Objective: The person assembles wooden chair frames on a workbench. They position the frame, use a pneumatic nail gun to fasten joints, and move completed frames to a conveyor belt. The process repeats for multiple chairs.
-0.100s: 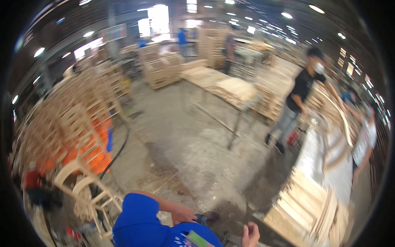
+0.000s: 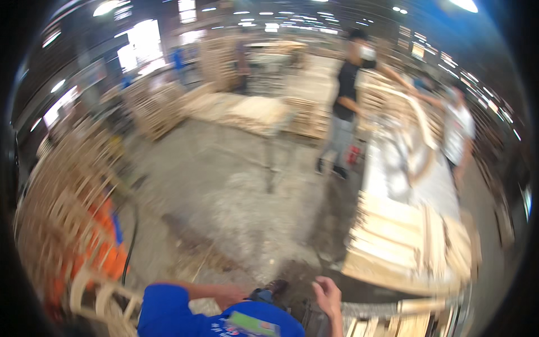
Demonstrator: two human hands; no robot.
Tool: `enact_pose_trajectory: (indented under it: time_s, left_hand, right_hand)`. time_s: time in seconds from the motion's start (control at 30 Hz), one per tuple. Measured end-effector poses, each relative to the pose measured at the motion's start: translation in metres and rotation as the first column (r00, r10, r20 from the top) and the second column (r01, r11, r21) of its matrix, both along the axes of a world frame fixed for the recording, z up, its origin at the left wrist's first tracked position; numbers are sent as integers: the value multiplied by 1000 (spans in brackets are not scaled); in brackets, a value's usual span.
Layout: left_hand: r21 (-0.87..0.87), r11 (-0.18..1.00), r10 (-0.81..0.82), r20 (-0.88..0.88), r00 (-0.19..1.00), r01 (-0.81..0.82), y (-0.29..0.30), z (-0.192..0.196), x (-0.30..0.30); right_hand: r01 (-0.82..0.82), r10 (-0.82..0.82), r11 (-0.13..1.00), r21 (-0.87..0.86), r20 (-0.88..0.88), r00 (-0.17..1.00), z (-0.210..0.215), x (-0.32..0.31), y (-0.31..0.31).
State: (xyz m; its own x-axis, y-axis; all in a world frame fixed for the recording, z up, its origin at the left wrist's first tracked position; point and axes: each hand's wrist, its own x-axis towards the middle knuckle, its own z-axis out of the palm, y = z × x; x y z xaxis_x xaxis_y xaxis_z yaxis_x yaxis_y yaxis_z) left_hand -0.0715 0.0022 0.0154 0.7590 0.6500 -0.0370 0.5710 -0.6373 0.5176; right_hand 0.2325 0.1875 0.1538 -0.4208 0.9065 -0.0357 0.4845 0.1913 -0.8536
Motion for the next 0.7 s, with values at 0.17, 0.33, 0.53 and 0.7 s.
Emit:
enact_pose_trajectory:
  time_s: [0.17,0.33,0.53,0.7]
  left_hand:
    - [-392,919,-119,-164,979,46,-123,14,-115]
    - [-518,851,-47,-226,973,-80,-107,-5,-119]
    - [-488,843,-16,-442,897,-225,-89,1,-98]
    - [-494,729,271,-429,862,-475,-65,-4,-134]
  right_hand:
    - [-28,-117,935,-355,-381,917,-108,-95,-108]
    - [62,-270,927,-370,-543,795,-62,-108,-18]
    - [386,-375,917,-97,-538,755,33,-62,90]
    - [519,-398,854,21,-614,681,103,-41,162]
